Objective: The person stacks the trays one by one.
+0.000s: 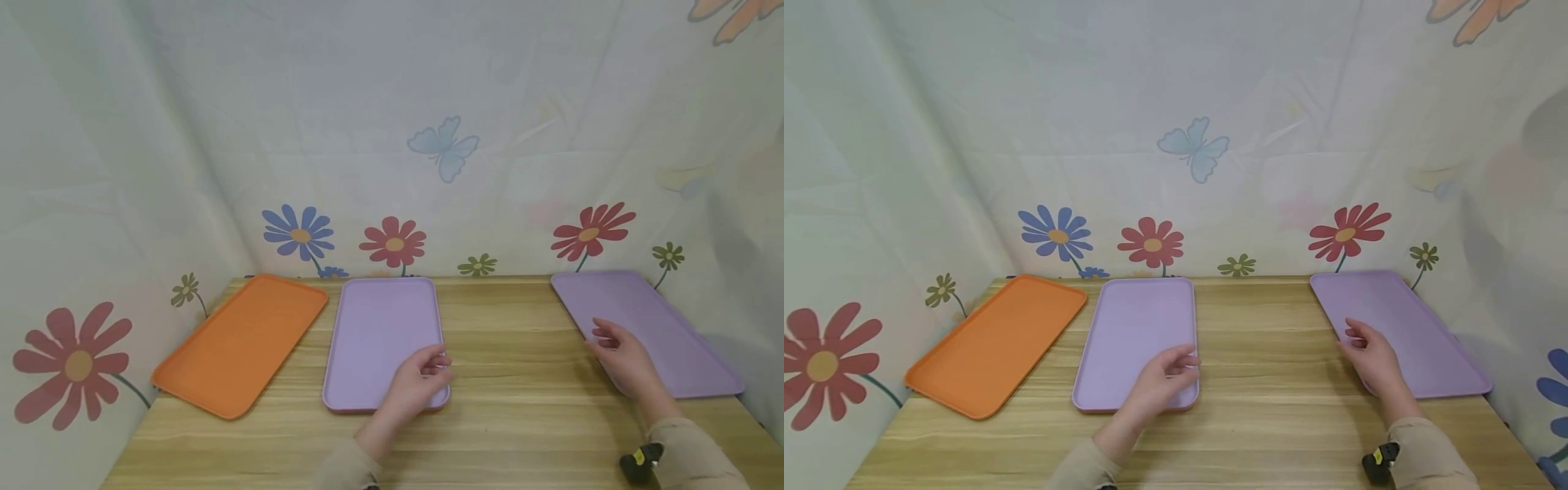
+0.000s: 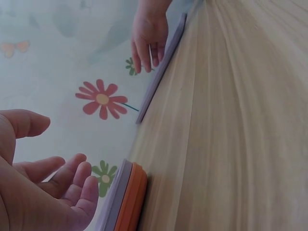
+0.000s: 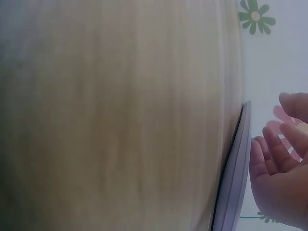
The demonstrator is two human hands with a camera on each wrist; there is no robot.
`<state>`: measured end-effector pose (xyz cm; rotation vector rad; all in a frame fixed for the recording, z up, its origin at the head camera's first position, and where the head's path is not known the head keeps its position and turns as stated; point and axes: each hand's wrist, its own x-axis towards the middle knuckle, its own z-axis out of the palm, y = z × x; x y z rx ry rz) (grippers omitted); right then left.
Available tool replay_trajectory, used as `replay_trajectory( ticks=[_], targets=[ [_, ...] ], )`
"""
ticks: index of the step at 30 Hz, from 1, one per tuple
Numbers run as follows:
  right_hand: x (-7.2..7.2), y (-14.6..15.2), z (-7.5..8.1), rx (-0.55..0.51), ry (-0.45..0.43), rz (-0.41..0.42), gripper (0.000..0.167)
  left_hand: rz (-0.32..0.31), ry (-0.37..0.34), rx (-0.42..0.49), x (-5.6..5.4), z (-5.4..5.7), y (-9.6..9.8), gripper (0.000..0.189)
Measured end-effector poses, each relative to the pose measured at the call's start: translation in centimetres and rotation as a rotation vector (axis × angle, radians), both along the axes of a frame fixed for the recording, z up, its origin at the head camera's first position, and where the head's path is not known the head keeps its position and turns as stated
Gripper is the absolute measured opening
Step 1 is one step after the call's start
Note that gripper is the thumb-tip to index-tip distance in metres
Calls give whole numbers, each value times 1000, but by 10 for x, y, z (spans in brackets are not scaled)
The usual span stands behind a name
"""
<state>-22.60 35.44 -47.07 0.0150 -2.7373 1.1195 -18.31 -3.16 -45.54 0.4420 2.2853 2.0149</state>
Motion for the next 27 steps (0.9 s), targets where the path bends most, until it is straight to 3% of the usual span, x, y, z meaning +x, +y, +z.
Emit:
replay_trajectory(
  ticks=[5, 11, 27],
  targets=[
    [-3, 6, -2, 21, -11, 37, 57, -4, 21, -9, 0, -1, 4, 51],
    [-7, 13, -6, 32, -87, 85, 63, -9, 19, 7, 1, -4, 9, 52],
    [-5, 21, -4, 78, -85, 164, 48, -27, 3, -27, 0, -4, 26, 48]
  ],
)
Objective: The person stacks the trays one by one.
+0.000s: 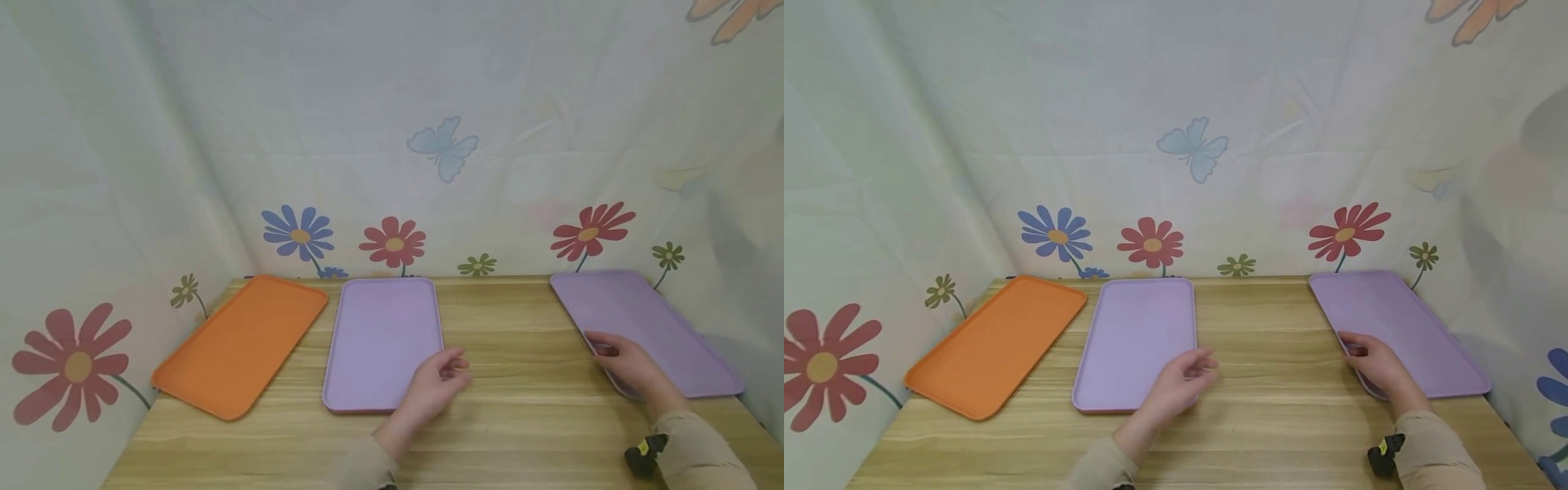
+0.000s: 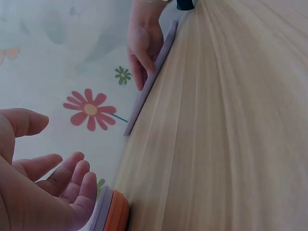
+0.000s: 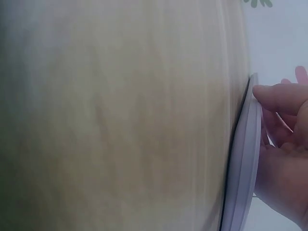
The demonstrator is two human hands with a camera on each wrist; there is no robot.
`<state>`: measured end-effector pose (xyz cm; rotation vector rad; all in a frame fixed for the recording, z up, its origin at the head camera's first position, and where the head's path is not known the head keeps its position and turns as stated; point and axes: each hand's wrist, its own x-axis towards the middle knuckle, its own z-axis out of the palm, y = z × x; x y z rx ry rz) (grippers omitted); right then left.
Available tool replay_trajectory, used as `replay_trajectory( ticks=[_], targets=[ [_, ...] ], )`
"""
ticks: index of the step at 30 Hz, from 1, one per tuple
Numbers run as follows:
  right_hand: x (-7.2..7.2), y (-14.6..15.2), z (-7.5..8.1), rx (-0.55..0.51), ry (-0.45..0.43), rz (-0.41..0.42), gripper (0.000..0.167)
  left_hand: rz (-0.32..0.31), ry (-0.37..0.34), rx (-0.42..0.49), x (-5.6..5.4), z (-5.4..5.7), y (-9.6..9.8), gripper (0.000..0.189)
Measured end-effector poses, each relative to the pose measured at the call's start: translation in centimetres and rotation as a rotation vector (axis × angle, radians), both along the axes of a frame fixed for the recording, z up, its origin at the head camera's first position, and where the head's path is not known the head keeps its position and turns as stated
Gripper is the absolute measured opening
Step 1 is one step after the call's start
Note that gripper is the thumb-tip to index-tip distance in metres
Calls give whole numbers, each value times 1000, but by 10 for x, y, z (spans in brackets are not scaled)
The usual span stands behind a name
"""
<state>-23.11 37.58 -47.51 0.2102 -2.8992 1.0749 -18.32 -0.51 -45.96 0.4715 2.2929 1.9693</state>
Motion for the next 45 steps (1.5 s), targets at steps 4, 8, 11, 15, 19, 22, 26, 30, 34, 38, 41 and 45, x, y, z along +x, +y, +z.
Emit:
replay_trajectory(
  ticks=[4, 8, 11, 15, 19, 22, 26, 30, 34, 38, 41, 45],
  targets=[
    [1, -4, 1, -17, -21, 9, 48, -5, -17, 9, -1, -1, 6, 48],
    [4, -11, 0, -50, -24, 35, 47, -15, -26, 28, -1, -2, 12, 48],
    [5, -18, 0, -86, -16, 74, 46, -21, -23, 37, -2, -1, 16, 47],
    [5, -26, -2, -116, -28, 102, 47, -26, -23, 32, -2, -1, 23, 47],
    [5, -33, -3, -145, -52, 113, 48, -27, -31, 34, -3, -1, 30, 47],
    [6, -37, -4, -169, -52, 139, 48, -31, -38, 36, -3, -1, 34, 48],
    [6, -43, -6, -187, -38, 179, 49, -42, -41, 24, -2, -1, 39, 49],
    [7, -48, -6, -202, -24, 212, 49, -46, -48, 20, -1, -1, 43, 50],
    [6, -52, -7, -229, -31, 234, 49, -48, -56, 8, 0, -2, 49, 50],
    [6, -54, -6, -234, -38, 243, 47, -53, -32, -30, 1, -5, 55, 49],
    [6, -53, -4, -196, -48, 236, 47, -47, -26, -48, 2, -5, 60, 49],
    [5, -50, 2, -188, -106, 211, 49, -31, -42, -66, 4, -6, 69, 48]
  ],
)
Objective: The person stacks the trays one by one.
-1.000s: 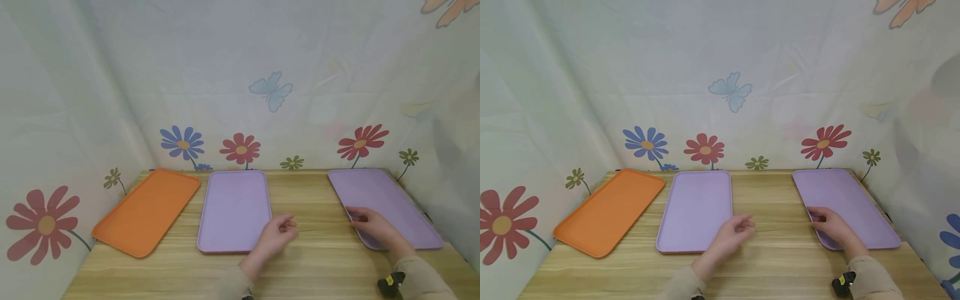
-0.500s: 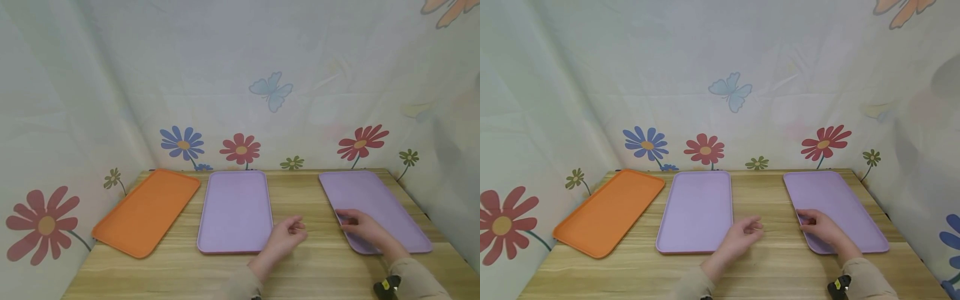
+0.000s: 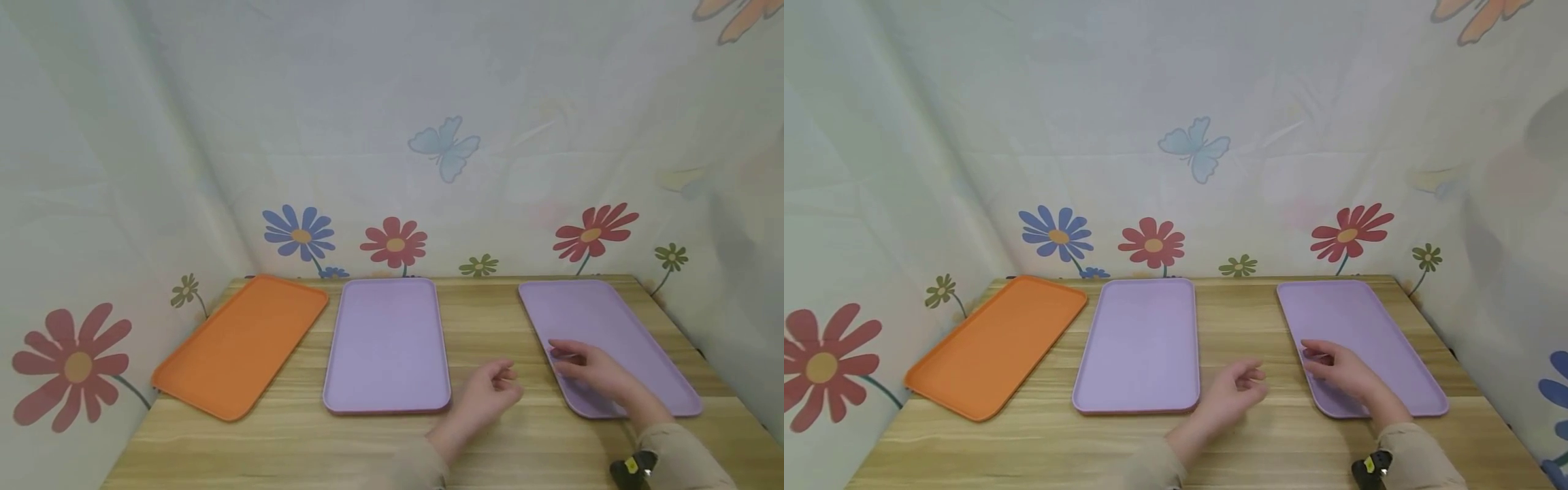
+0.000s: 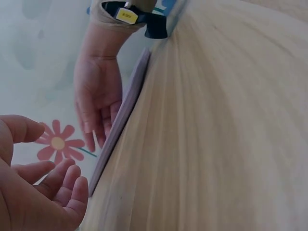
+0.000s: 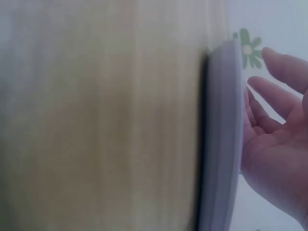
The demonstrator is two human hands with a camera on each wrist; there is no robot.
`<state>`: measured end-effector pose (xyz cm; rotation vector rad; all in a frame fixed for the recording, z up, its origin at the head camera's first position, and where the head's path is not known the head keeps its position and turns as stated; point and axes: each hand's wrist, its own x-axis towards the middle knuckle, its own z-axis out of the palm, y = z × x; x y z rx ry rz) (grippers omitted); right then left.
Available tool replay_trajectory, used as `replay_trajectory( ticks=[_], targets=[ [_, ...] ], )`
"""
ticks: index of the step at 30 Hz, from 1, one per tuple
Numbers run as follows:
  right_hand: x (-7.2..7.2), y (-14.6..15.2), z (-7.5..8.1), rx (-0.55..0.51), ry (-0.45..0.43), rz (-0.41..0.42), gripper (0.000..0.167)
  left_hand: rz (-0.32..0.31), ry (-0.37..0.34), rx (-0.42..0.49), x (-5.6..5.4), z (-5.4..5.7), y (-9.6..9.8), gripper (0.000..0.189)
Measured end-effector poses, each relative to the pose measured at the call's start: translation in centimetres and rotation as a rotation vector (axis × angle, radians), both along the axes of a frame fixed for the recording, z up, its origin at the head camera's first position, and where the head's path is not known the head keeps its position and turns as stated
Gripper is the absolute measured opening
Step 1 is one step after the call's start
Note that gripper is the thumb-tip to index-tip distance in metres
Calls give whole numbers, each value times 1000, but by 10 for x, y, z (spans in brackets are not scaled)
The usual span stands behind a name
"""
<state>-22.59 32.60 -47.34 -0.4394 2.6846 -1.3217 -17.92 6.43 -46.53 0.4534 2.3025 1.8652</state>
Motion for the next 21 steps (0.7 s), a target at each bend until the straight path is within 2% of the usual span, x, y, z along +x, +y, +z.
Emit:
replay_trajectory(
  ticks=[3, 7, 12, 17, 21],
  targets=[
    [1, 4, 6, -20, -13, -23, 49, 6, -17, 2, 2, -1, 8, 47],
    [2, 13, 10, -32, 44, -59, 48, 18, -30, 30, 5, -1, 19, 46],
    [2, 28, 7, -58, 115, -87, 47, 38, -33, 61, 9, -1, 30, 45],
    [2, 47, 2, -76, 209, -107, 43, 56, -53, 55, 9, -3, 38, 45],
    [2, 63, 0, -119, 207, -131, 38, 56, -59, 33, 8, -5, 40, 47]
  ],
)
